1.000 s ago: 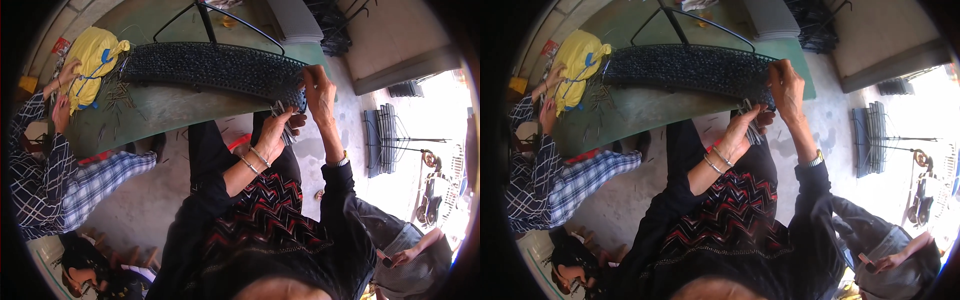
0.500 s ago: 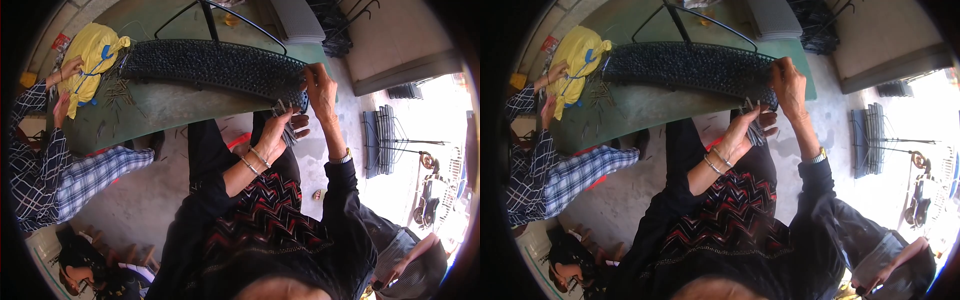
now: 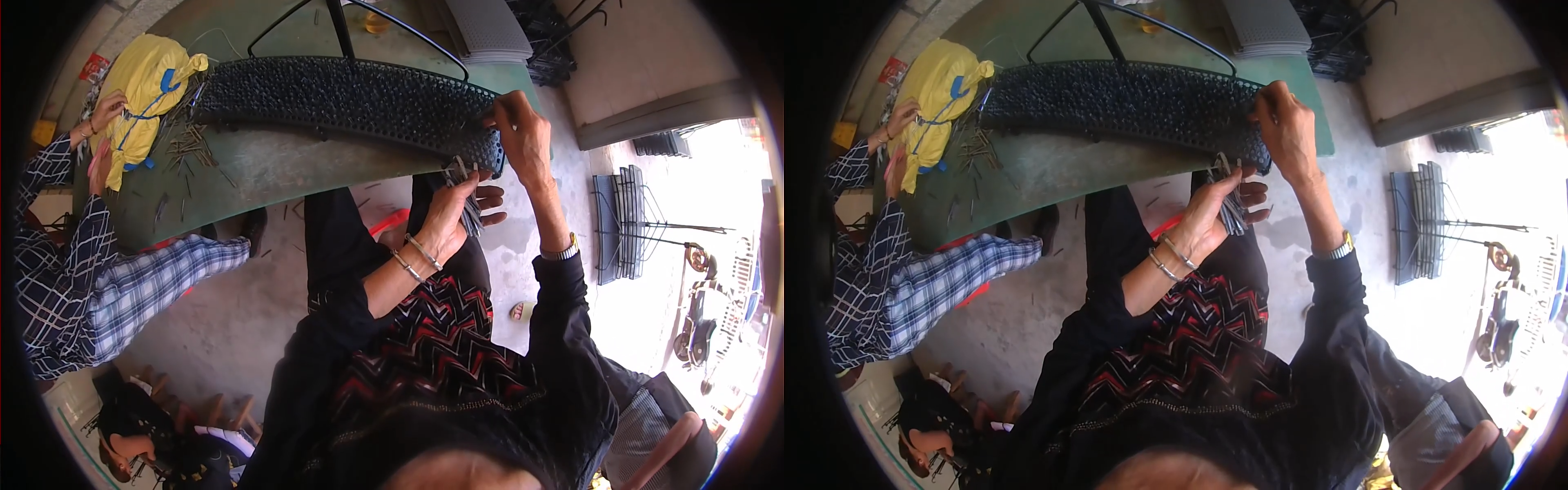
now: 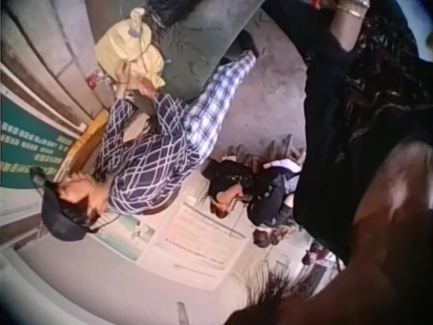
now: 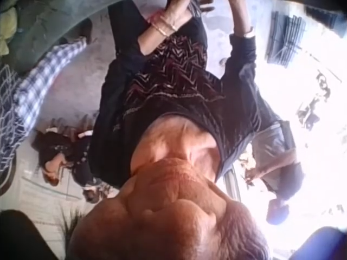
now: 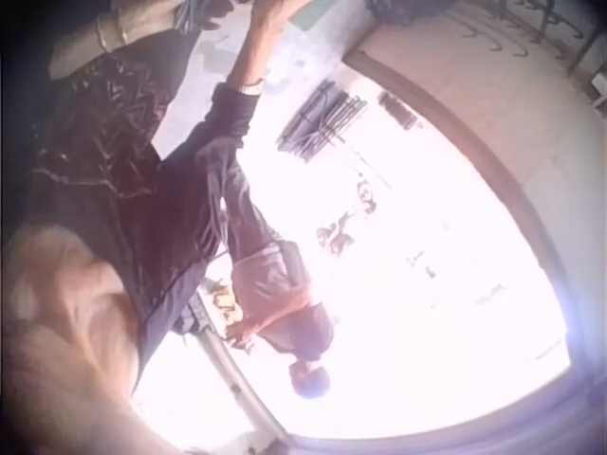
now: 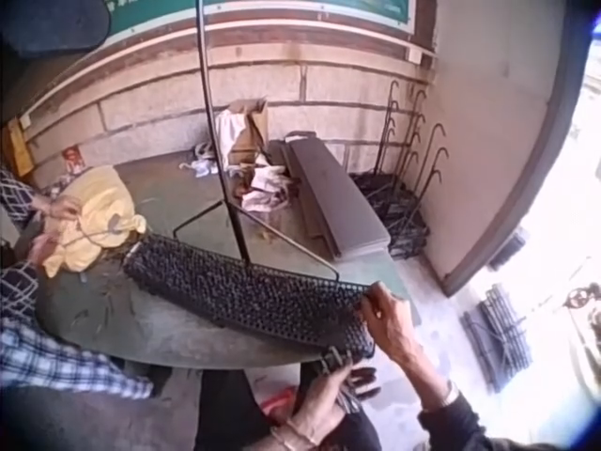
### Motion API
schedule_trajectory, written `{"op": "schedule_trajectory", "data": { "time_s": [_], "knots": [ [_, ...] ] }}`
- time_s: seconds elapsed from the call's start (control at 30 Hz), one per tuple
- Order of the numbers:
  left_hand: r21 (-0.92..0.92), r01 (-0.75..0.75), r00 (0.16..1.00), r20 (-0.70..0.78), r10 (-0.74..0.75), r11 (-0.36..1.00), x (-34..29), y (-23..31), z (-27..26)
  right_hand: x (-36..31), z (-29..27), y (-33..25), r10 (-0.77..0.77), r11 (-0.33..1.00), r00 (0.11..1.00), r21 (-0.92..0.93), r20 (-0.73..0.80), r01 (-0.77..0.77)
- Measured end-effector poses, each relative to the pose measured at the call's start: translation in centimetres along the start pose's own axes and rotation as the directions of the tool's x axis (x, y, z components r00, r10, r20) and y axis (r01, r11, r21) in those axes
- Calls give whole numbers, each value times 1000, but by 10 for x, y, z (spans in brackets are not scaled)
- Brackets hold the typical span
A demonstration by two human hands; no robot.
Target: Inserting small metal pins into the holes of a curved black mesh component.
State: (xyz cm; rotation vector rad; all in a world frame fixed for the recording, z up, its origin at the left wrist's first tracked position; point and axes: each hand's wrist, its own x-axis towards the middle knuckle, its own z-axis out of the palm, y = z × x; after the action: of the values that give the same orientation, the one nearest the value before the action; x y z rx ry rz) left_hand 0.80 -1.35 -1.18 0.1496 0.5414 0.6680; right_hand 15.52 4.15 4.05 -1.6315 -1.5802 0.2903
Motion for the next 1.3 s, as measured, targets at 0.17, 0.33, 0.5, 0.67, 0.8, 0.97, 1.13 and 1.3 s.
{"op": "schedule_trajectory", "data": {
  "time_s": [0.17, 0.33, 0.5, 0.67, 0.8, 0.97, 1.13, 1.3],
  "knots": [
    [64, 37, 999, -18, -36, 997, -4, 2, 1, 0, 1, 2, -14, 1000, 999, 20, 39, 13],
    [43, 3, 1000, -7, -3, 999, -3, 3, 0, -4, 4, 6, -222, 915, 974, -338, 42, 223],
    [43, 4, 1000, -30, -3, 999, -1, 0, 2, -5, 0, 8, -218, 916, 972, -327, 87, 234],
    [27, -16, 1000, -17, 17, 999, 1, -3, 1, -6, -1, 8, -172, 910, 984, -376, 44, 176],
    [40, -8, 1000, -20, 9, 999, 0, -5, 3, -8, 0, 16, -199, 877, 979, -439, 38, 195],
    [37, -14, 999, -41, 15, 999, -2, -1, 10, -8, -10, 1, -152, 872, 988, -471, 4, 136],
    [108, -49, 999, -5, 50, 993, -1, 1, 3, -31, -36, 2, 142, 968, 797, 85, 587, -235],
    [154, -67, 998, -8, 69, 986, -5, -1, 16, -36, -42, 1, 160, 940, 814, 165, 558, -298]
  ]
}}
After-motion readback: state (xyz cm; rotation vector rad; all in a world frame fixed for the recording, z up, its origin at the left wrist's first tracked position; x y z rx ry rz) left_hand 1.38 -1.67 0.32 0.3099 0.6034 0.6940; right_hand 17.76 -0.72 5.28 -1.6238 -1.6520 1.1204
